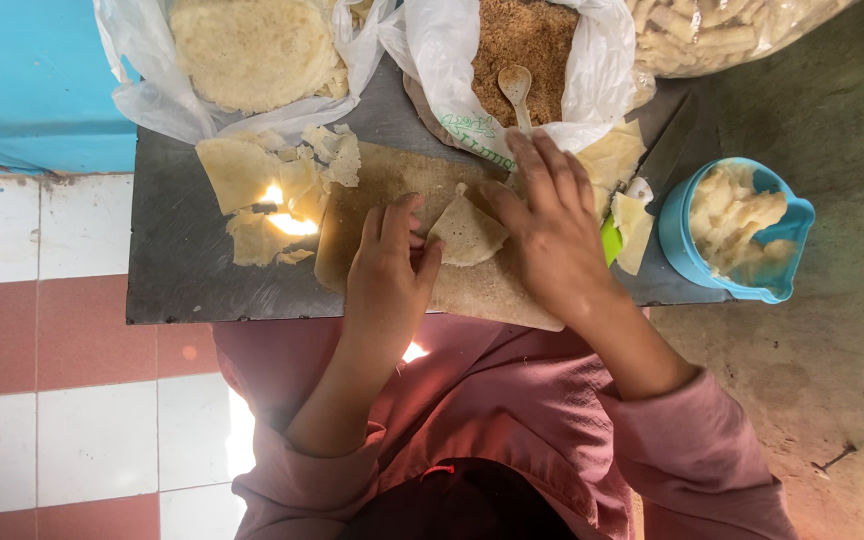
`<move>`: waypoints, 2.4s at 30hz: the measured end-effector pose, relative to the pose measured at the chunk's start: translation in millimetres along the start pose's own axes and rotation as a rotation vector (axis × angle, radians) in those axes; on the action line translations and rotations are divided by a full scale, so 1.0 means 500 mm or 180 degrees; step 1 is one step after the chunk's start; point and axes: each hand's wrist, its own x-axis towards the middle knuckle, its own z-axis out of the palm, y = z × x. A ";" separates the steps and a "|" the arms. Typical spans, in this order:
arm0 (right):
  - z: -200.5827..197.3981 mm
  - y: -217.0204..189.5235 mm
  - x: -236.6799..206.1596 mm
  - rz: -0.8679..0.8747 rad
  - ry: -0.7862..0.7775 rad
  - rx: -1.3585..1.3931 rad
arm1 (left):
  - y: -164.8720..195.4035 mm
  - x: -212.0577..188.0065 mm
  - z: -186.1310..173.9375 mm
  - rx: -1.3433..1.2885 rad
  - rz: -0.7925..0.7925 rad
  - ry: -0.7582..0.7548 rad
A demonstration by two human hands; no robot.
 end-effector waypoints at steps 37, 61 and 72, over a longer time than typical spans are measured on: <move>-0.097 0.129 -0.188 0.1022 0.1109 0.0605 | 0.015 0.009 0.018 0.0173 -0.0027 -0.0028; -0.095 0.089 -0.009 0.0266 0.0948 0.0832 | 0.069 0.031 0.007 0.1166 0.0059 -0.0274; -0.015 0.098 0.183 0.0891 0.0295 0.0841 | 0.012 0.051 0.001 0.0320 -0.0021 -0.0110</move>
